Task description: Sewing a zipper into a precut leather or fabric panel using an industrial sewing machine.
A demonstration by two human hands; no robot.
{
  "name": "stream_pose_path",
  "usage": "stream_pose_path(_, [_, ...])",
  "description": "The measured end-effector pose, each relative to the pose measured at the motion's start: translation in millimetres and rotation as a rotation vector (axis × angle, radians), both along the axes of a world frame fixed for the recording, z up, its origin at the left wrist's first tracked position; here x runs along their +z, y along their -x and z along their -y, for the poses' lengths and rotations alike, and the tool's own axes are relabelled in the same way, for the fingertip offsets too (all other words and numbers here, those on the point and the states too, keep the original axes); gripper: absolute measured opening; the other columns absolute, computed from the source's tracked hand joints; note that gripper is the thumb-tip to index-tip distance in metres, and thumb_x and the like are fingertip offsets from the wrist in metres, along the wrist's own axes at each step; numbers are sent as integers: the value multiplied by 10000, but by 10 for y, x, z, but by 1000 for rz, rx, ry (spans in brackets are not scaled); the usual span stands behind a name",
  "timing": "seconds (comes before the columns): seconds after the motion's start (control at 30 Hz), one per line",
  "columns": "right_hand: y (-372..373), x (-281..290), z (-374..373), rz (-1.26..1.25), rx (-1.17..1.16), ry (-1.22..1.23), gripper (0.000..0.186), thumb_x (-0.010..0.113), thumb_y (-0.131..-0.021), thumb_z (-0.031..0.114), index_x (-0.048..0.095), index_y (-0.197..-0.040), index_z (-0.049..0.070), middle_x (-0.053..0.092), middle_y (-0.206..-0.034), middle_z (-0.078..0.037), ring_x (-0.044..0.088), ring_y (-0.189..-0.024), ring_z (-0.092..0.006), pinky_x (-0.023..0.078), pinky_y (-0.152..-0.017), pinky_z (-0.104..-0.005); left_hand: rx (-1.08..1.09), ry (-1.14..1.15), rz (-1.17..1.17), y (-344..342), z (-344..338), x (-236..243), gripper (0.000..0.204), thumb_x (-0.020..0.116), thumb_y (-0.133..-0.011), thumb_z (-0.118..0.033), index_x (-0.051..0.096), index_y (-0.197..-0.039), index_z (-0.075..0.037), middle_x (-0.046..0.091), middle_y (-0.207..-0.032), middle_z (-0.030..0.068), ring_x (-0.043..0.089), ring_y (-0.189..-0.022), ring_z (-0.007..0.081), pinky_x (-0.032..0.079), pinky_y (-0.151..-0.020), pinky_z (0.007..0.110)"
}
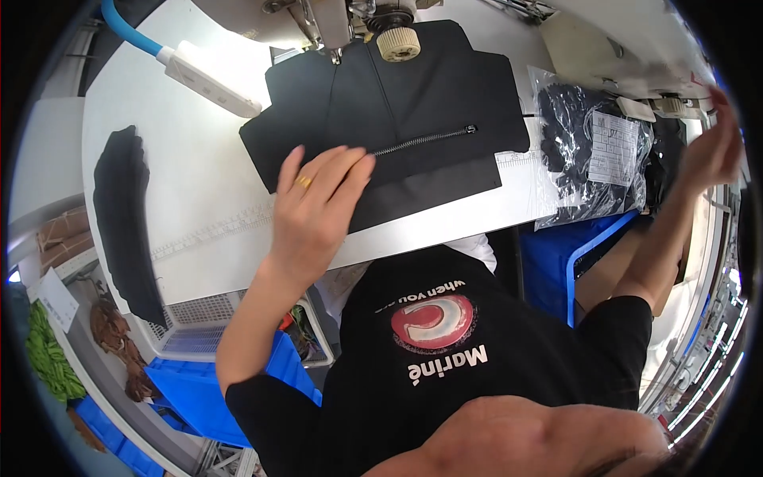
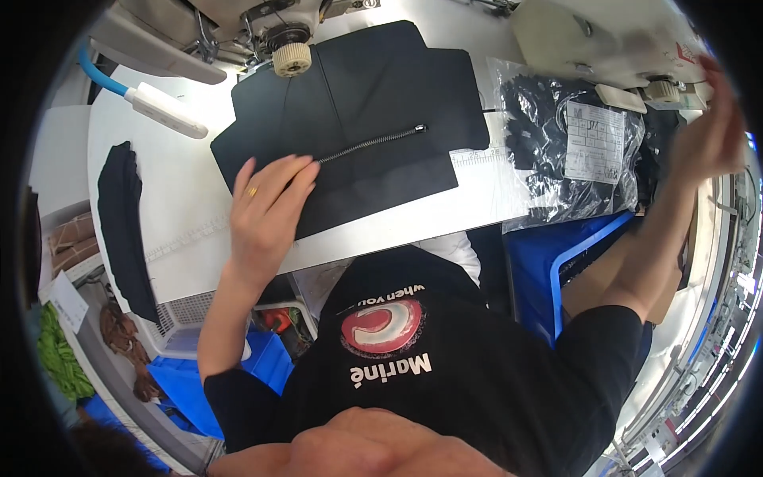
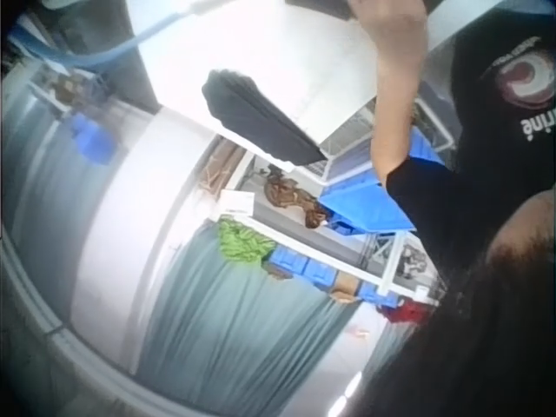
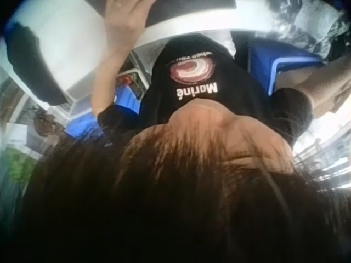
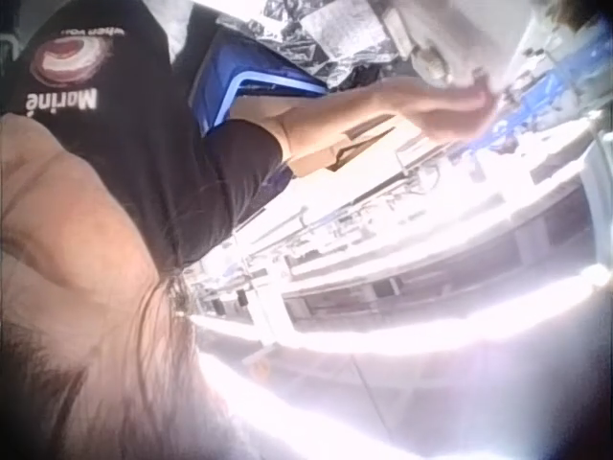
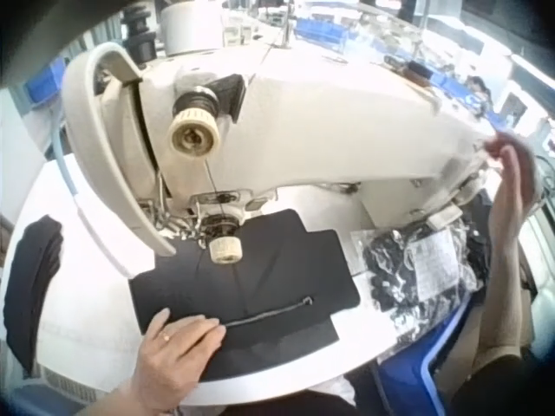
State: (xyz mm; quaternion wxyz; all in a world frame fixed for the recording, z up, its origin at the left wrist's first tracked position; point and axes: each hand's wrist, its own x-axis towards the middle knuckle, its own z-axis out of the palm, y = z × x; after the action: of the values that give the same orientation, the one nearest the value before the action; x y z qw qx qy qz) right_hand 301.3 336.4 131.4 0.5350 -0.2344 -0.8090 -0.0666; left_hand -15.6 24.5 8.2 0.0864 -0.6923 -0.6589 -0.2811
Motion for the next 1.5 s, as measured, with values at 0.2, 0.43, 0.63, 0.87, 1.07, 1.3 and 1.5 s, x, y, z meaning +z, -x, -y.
stream_pose_path(0.2, [1150, -1147, 1080, 631, 629, 492, 231, 720, -750, 53, 695, -979, 68, 658, -1005, -70, 602, -948, -251, 473, -792, -347, -105, -51, 155, -55, -315, -186, 299, 745, -713, 37, 670, -1001, -3, 604, -897, 50, 599, -802, 200, 501, -659, 295])
stream_pose_path(0.43, [1345, -1230, 1177, 574, 686, 391, 306, 723, -734, 10, 695, -1034, 61, 625, -1025, -76, 580, -889, -243, 469, -750, -358, -86, -58, 122, -69, -329, -197, 307, 744, -716, 37, 674, -1013, 0, 588, -934, 65, 590, -794, 199, 505, -652, 299])
stream_pose_path(0.63, [1403, -1324, 1204, 546, 672, 329, 221, 720, -737, 62, 704, -957, 77, 634, -981, -41, 585, -862, -220, 458, -701, -337, -132, -11, -33, -19, -397, -176, 350, 746, -720, -3, 679, -1063, -20, 556, -918, 55, 577, -780, 199, 498, -654, 300])
stream_pose_path(0.87, [1588, -1096, 1144, 515, 726, 658, 90, 695, -789, 79, 669, -870, 49, 648, -844, -78, 608, -772, -224, 475, -668, -322, -151, -92, 54, 69, -354, -181, 272, 715, -726, 10, 673, -994, -15, 585, -917, 46, 605, -765, 192, 513, -641, 289])
stream_pose_path(1.07, [1823, -987, 1150, 780, 707, 1167, 95, 676, -840, 63, 619, -805, -4, 612, -629, -40, 579, -575, -85, 430, -515, -231, -146, -76, 139, 48, -290, -219, 204, 724, -742, 42, 681, -935, -9, 636, -958, 68, 640, -800, 211, 534, -671, 294])
stream_pose_path(1.3, [1996, -891, 1069, 980, 628, 1340, 128, 651, -798, 95, 589, -727, 7, 616, -583, -60, 580, -513, -96, 453, -479, -234, -152, -85, 151, 46, -305, -210, 220, 719, -746, 42, 682, -956, -12, 623, -958, 61, 631, -805, 212, 527, -676, 300])
stream_pose_path(1.5, [2019, -846, 1010, 971, 646, 1497, 136, 638, -791, 98, 592, -699, 8, 622, -582, -68, 602, -513, -108, 480, -486, -232, -175, -54, 139, 50, -305, -202, 312, 710, -702, 57, 686, -1001, -29, 596, -977, 55, 609, -834, 211, 518, -701, 308])
